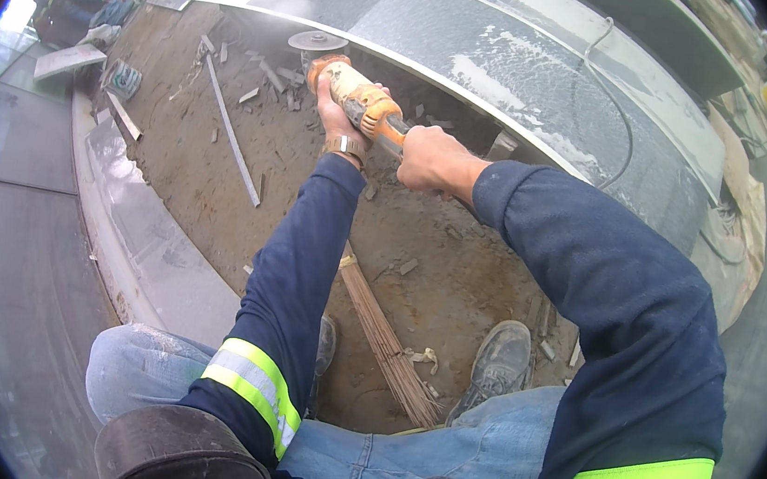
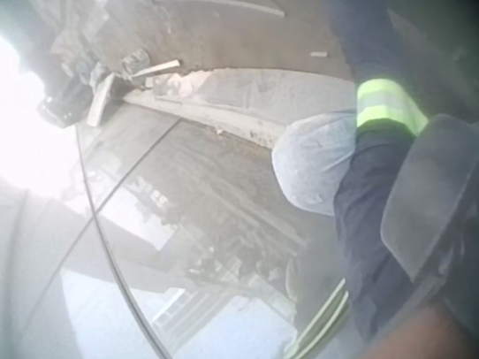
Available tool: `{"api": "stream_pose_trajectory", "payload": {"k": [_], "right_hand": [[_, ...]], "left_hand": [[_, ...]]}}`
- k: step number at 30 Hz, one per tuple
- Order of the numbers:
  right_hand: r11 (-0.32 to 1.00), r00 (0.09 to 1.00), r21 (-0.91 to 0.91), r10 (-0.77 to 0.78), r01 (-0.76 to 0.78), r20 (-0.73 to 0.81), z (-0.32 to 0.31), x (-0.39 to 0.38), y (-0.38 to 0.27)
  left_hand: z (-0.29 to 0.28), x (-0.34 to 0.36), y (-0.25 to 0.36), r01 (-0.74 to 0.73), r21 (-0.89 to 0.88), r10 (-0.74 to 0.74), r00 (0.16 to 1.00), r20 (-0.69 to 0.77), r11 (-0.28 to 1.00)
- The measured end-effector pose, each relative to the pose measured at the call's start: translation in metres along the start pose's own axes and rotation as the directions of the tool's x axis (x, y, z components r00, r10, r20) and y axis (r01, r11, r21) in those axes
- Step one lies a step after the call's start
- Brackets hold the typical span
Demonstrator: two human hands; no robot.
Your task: The person uses an angle grinder to grind the edge of a large stone slab on the ground. The person holds the tool with both hands and moves it along the slab's edge, creating dust. Other workers are visible in the background.
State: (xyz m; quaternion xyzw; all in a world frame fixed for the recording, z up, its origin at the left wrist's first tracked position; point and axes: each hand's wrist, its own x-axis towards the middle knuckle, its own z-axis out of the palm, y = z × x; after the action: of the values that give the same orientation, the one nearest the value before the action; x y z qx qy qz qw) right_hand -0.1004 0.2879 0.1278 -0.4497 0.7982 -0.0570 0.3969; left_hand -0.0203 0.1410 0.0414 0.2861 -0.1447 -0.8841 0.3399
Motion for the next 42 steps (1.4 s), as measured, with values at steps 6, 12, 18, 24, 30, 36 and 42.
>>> {"api": "stream_pose_trajectory", "payload": {"k": [6, 12, 18, 24, 30, 36, 42], "right_hand": [[0.999, 0.999, -0.007, -0.032, 0.032, -0.027, 0.004, 0.017, 0.003], [0.999, 0.999, 0.008, -0.032, 0.032, -0.027, 0.000, 0.021, 0.001], [0.998, 1.000, 0.058, -0.016, 0.017, -0.023, -0.006, 0.020, -0.007], [0.999, 0.999, 0.035, -0.020, 0.021, -0.026, -0.006, 0.030, -0.008], [0.998, 1.000, 0.066, -0.003, 0.004, -0.011, -0.008, 0.033, -0.009], [0.999, 0.999, -0.015, -0.035, 0.035, -0.015, -0.003, 0.039, -0.002], [0.999, 0.998, -0.035, -0.041, 0.040, -0.037, 0.002, 0.037, 0.005]], "left_hand": [[-0.003, 0.011, 0.005, -0.011, 0.011, 0.011, 1.000, -0.020, 1.000], [-0.002, 0.018, 0.006, -0.025, 0.003, 0.025, 0.998, -0.050, 1.000], [-0.005, 0.025, 0.011, -0.023, 0.008, 0.024, 0.999, -0.048, 1.000], [-0.003, 0.026, 0.012, -0.045, 0.035, 0.046, 0.999, -0.028, 0.998], [-0.006, 0.031, 0.014, -0.008, 0.006, 0.009, 1.000, -0.020, 1.000], [-0.012, 0.035, 0.014, 0.006, 0.001, -0.006, 0.999, -0.034, 1.000], [-0.005, 0.026, 0.008, 0.000, -0.014, 0.000, 0.999, -0.054, 1.000]]}}
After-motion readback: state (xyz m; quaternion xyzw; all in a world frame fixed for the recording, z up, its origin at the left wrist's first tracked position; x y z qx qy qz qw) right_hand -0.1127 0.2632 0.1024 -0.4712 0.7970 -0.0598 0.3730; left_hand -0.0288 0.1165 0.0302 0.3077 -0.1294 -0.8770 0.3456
